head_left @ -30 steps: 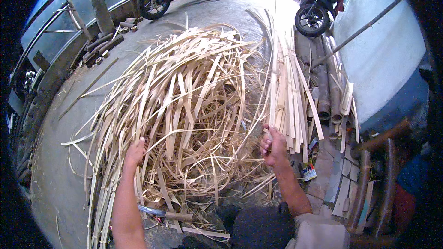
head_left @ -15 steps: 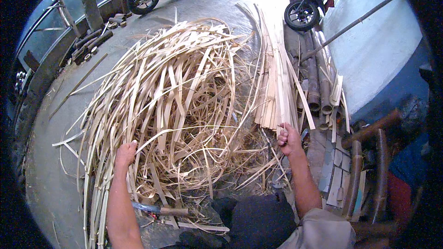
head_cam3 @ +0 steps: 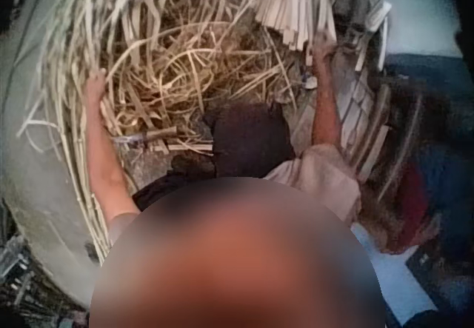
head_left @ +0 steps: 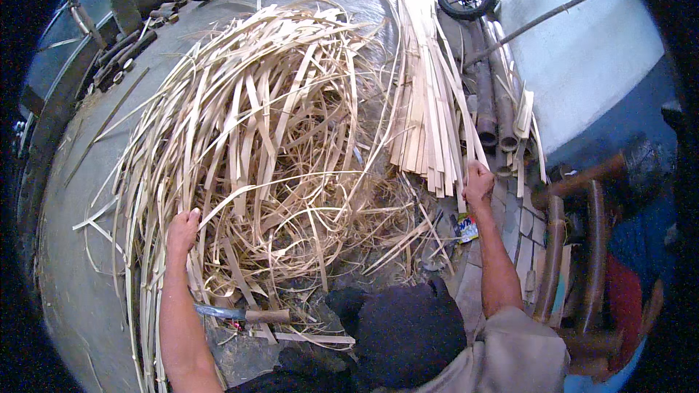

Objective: The person sits on the floor and uses a machete to split long bamboo strips into thinner pieces. They repeatedly hold a strip with one hand and strike it with the machete in the other, separating the material into narrow slivers that accumulate on the floor.

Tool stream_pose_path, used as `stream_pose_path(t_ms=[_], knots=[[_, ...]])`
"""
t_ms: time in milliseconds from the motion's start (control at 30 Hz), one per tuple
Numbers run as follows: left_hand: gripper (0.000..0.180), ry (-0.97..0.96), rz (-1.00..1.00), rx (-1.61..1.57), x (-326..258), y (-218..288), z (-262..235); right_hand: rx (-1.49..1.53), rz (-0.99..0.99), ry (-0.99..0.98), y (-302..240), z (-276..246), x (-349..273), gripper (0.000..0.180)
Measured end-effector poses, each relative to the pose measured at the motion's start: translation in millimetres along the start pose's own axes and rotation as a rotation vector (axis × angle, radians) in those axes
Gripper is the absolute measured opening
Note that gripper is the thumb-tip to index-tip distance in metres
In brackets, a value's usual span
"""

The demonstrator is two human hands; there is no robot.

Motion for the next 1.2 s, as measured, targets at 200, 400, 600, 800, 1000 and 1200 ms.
stream_pose_path(t_ms=[200, 400, 600, 800, 1000, 1200], knots=[[0.052, -0.004, 0.024, -0.023, 0, -1, 3, -0.386, 0.089, 0.021, 49, -17, 15, 0.04], [0.053, 0.017, 0.027, 0.002, -3, 3, -1, -0.624, -0.171, 0.11, 49, -20, 9, 0.041], [0.052, 0.03, 0.039, 0.011, -9, 13, -6, -0.756, -0.128, 0.118, 50, -19, 4, 0.04], [0.051, 0.037, 0.022, 0.012, -13, 17, -9, -0.789, -0.1, 0.107, 58, -22, 9, 0.043], [0.051, 0.031, 0.039, 0.013, -9, 12, -4, -0.82, -0.058, 0.038, 81, -21, 14, 0.041], [0.049, 0.029, -0.003, -0.006, -9, 2, 1, -0.705, -0.109, 0.062, 82, -20, 23, 0.04]])
Point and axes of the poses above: each hand's wrist, its own x-axis towards the middle knuckle, its own z-axis out of the palm, y = z × x, the point moved 9 cm from there along x, towards the middle knuckle, and after that the axes turned 5 degrees about z, right-handed, at the moved point
